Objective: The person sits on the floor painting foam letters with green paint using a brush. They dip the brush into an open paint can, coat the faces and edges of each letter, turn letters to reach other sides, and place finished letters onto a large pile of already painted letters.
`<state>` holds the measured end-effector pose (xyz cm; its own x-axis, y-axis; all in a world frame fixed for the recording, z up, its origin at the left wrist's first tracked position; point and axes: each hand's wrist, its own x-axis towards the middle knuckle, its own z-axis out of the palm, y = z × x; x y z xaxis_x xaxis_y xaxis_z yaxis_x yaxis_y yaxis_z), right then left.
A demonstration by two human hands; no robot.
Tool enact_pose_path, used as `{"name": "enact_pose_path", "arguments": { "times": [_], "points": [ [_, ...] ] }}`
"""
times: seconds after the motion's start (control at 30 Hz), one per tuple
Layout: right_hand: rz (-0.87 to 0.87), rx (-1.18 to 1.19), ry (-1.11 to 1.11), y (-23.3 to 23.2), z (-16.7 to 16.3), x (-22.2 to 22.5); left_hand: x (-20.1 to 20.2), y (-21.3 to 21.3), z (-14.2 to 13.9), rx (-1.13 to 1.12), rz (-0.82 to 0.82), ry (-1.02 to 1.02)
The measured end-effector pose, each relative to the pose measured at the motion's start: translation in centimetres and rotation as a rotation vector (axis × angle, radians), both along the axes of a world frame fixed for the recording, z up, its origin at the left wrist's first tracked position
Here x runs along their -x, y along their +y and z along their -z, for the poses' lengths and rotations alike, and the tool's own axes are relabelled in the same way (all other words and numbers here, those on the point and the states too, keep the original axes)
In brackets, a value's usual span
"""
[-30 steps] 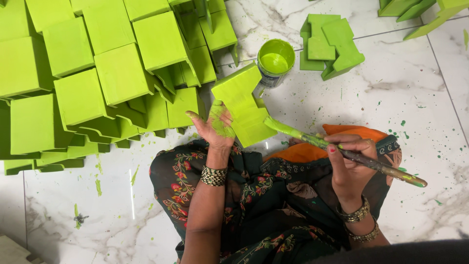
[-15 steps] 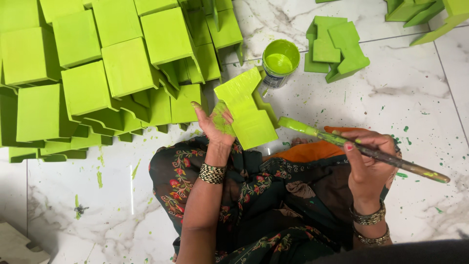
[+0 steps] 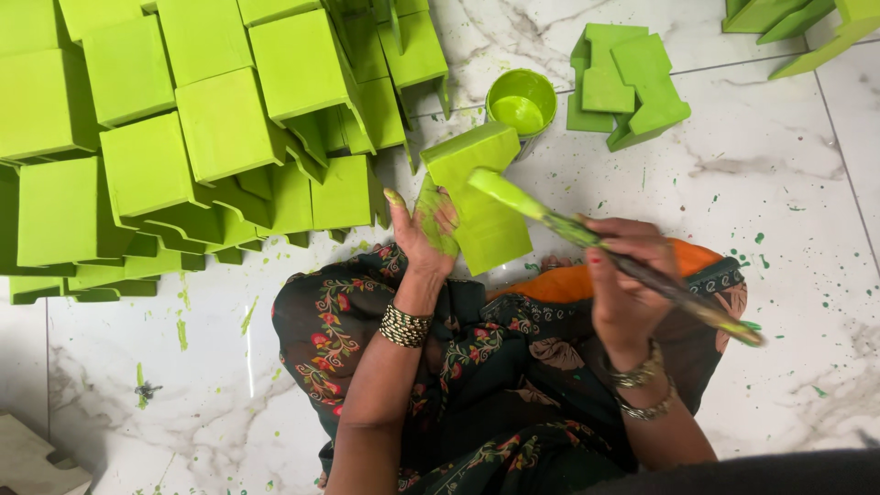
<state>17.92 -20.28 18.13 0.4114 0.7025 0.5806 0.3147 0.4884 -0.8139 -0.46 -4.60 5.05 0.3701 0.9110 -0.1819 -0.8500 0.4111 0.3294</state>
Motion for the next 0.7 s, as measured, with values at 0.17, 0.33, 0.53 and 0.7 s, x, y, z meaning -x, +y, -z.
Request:
{"name": "enact_pose_path", "arguments": {
  "times": [0.17,0.33,0.53,0.7],
  "points": [
    [-0.124,-0.021,0.028,1.5,0.1,2.4,0.2,-0.5,0.4,-0.062,-0.075,0.104],
    [-0.090,0.105,-0.193,-1.4,-1.1,2.3,0.7,0.4,0.4,0.004,-0.118,0.091],
    [-0.060,0.254,-0.239,-4.5,-1.6,0.8,1.0,1.0,-0.5,0.005,-0.100,0.023],
    [-0.081,0.090,-0.113,-3.6,-1.6,0.3,0.6,0.7,-0.5,0.018,-0.077,-0.016]
  ]
}}
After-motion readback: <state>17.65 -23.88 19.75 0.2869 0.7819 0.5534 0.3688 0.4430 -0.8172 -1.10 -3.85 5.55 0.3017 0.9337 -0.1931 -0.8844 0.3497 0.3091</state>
